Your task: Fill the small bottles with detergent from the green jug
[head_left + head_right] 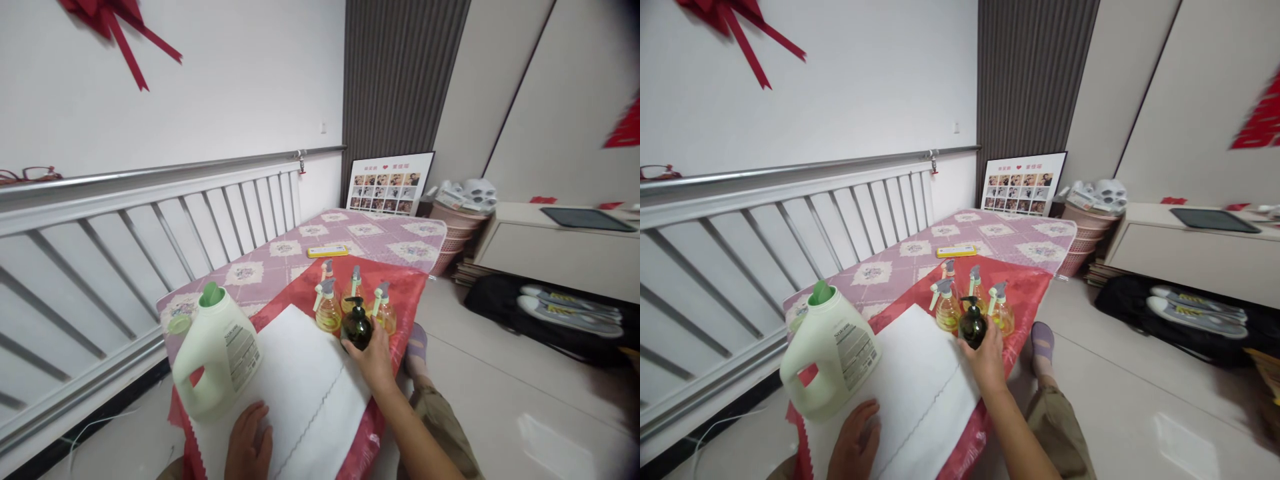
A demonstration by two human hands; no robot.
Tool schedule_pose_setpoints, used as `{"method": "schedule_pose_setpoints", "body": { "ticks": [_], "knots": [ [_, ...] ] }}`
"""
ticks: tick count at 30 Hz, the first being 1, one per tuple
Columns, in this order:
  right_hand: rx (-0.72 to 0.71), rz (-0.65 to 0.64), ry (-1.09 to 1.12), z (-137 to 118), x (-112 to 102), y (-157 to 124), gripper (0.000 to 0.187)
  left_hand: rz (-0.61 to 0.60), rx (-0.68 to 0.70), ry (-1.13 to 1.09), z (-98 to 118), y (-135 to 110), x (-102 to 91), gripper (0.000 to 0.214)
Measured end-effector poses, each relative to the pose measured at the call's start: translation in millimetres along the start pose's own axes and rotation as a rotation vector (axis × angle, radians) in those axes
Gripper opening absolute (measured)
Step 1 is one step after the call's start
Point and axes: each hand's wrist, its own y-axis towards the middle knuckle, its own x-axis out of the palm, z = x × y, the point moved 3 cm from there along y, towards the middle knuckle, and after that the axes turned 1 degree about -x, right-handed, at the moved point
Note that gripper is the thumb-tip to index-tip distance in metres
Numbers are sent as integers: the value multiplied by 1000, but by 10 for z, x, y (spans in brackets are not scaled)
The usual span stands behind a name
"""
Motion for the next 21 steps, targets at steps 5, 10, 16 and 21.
{"method": "schedule_pose_setpoints", "body": {
  "ticks": [5,10,16,21],
  "knots": [
    [36,30,-9,-38,42,-11,88,-14,-46,-39,34,15,-38,27],
    [22,47,-10,-42,41,20,83,-10,-75,-62,61,29,-53,28],
    [-22,35,4,26,39,69,74,-11,-100,-70,62,29,-42,28],
    [-49,-1,32,86,39,99,73,-13,-100,-52,72,29,-43,29]
  ]
}}
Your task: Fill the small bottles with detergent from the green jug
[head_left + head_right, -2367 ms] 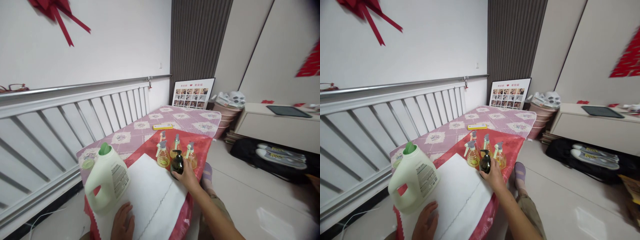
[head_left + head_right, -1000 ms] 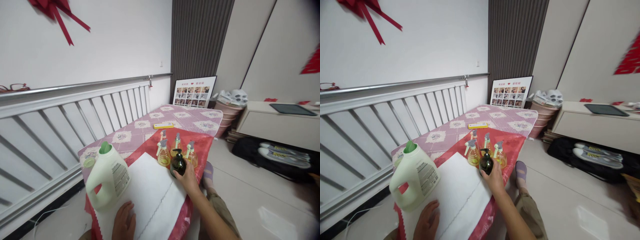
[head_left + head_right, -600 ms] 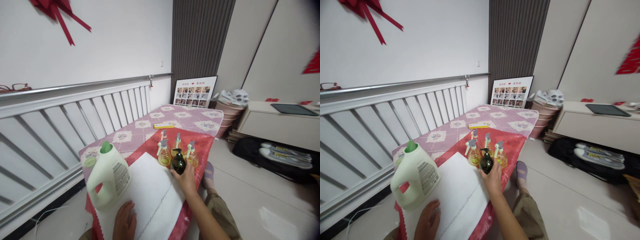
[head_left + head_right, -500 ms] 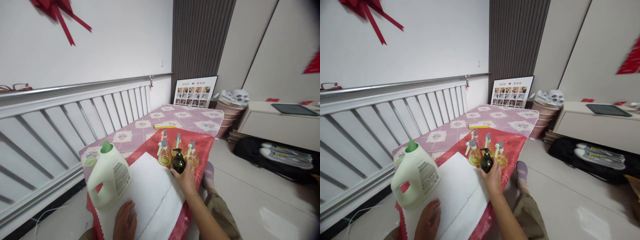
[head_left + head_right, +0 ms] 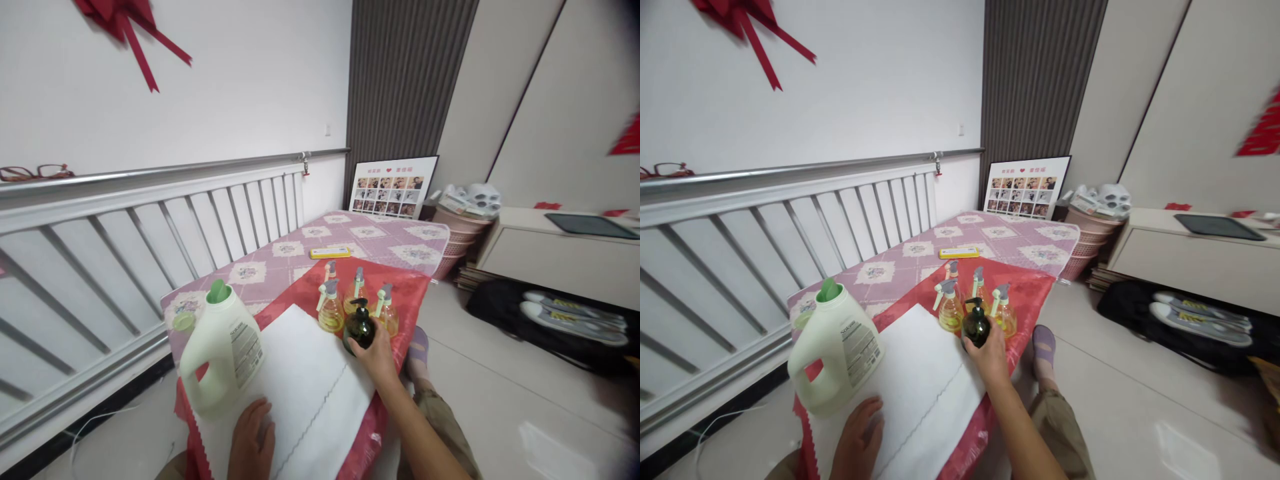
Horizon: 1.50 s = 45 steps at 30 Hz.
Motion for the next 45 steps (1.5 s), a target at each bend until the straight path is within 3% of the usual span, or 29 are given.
{"method": "schedule_pose_setpoints", "body": {
  "ticks": [6,11,17,22,26,36,45],
  "knots": [
    [16,-36,29,32,-36,-3,72,41,7,-11,59,29,-18,27],
    [27,-5,35,-69,-235,-146,66,33,-11,-13,99,40,-30,27],
    [-98,-78,30,-386,-336,-704,48,53,-57,-39,157,61,-49,29],
    [-258,-177,-41,-559,-209,-1219,50,18,-114,-76,189,83,-61,32],
    [-336,-202,-55,-558,-135,-1436,54,7,-162,-106,211,92,-66,32],
    [-416,-171,-43,-430,-117,-1504,53,25,-191,-149,217,101,-45,32],
    [-405,-176,-48,-370,-38,-1518,47,44,-193,-122,221,90,-61,33]
  ]
}}
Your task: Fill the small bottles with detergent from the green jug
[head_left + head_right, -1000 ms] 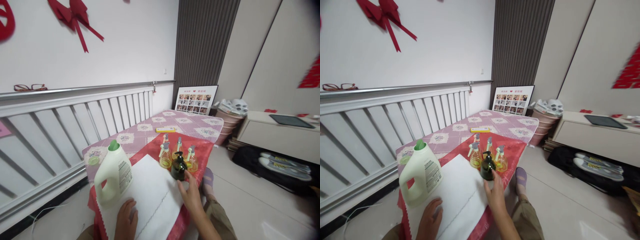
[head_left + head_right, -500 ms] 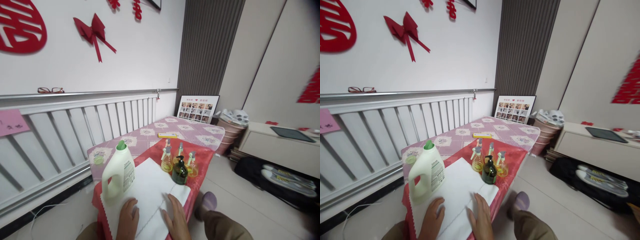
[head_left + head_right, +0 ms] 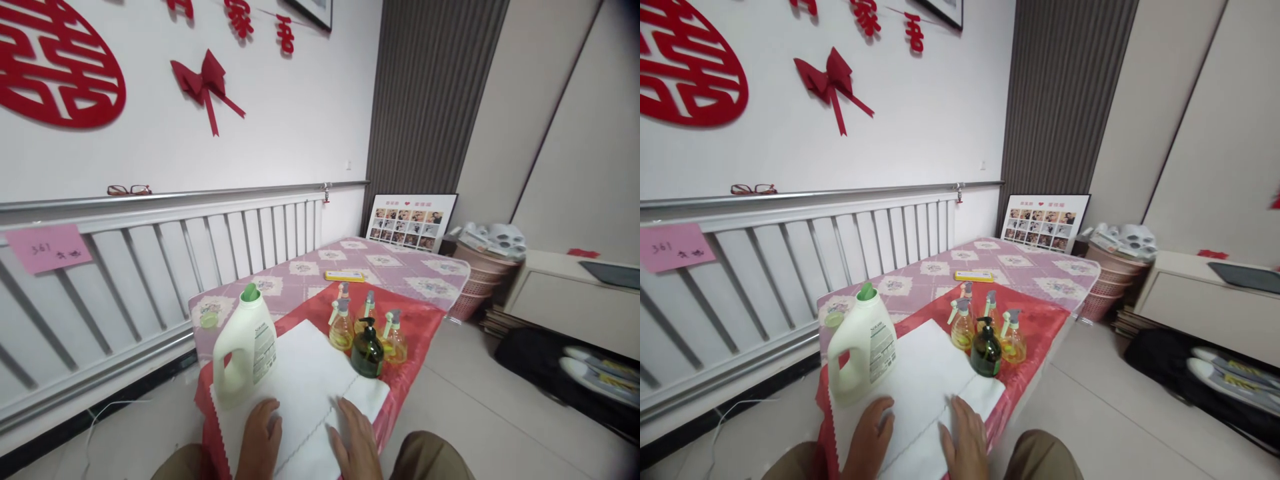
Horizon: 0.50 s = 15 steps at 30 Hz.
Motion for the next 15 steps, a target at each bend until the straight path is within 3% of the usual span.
{"method": "schedule_pose_setpoints", "body": {
  "ticks": [15],
  "knots": [
    [-54,-114,-120,63,29,-60,40,13,89,90,-138,-8,66,30]
  ]
}}
